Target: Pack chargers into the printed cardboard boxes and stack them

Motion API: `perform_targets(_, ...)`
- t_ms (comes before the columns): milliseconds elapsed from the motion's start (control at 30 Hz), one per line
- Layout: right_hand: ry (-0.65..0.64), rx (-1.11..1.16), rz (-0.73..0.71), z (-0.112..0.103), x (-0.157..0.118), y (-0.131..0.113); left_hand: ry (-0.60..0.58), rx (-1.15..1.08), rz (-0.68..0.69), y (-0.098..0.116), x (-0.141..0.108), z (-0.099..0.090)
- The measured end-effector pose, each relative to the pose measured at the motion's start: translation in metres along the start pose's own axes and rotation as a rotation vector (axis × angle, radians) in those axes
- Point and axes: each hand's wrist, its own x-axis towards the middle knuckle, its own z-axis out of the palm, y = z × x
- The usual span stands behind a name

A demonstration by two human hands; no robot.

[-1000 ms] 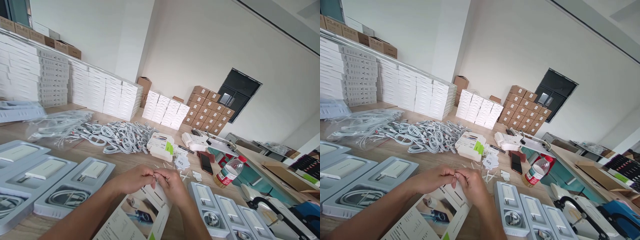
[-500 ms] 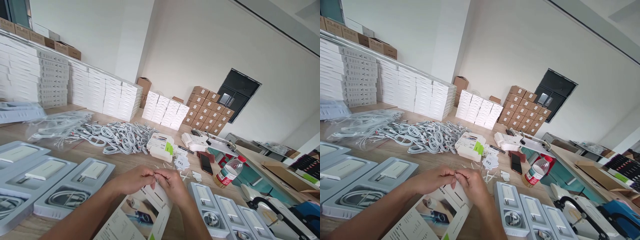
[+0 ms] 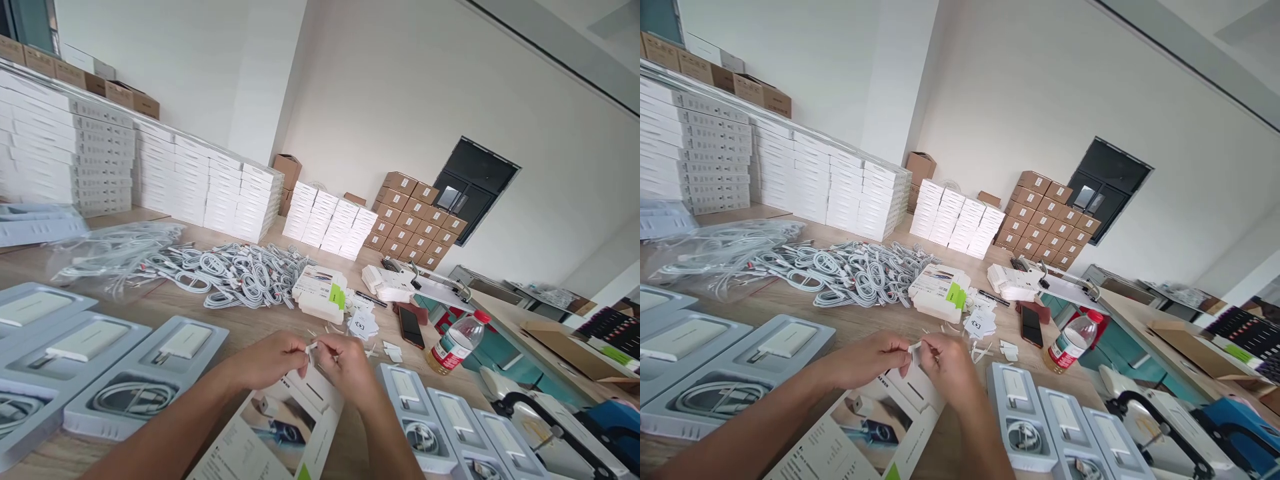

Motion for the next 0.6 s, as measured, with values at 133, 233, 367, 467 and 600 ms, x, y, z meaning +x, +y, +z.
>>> perform_targets(133, 0.049, -0.252, 0.249, -0.006, 0.000, 0.026, 0.053, -0.002, -0.114, 0.000, -0.001, -0.003)
perform_targets(233, 0.027, -0.392, 0.416, -0.011, -0.003, 0.042, 0.107, -0.012, -0.162, 0.001, -0.002, -0.005)
perform_targets(367, 0.055, -0.436, 0.505, -0.010, -0.010, 0.055, 0.126, -0.039, -0.141, 0.000, -0.001, -0.008)
perform_targets(467, 0.061, -0.440, 0.520, -0.009, -0.014, 0.063, 0.135, -0.057, -0.132, 0.000, 0.000, -0.008)
perform_targets(600, 0.072, -0.378, 0.455, -0.010, -0.010, 0.060, 0.150, -0.070, -0.127, 0.002, 0.000, -0.006)
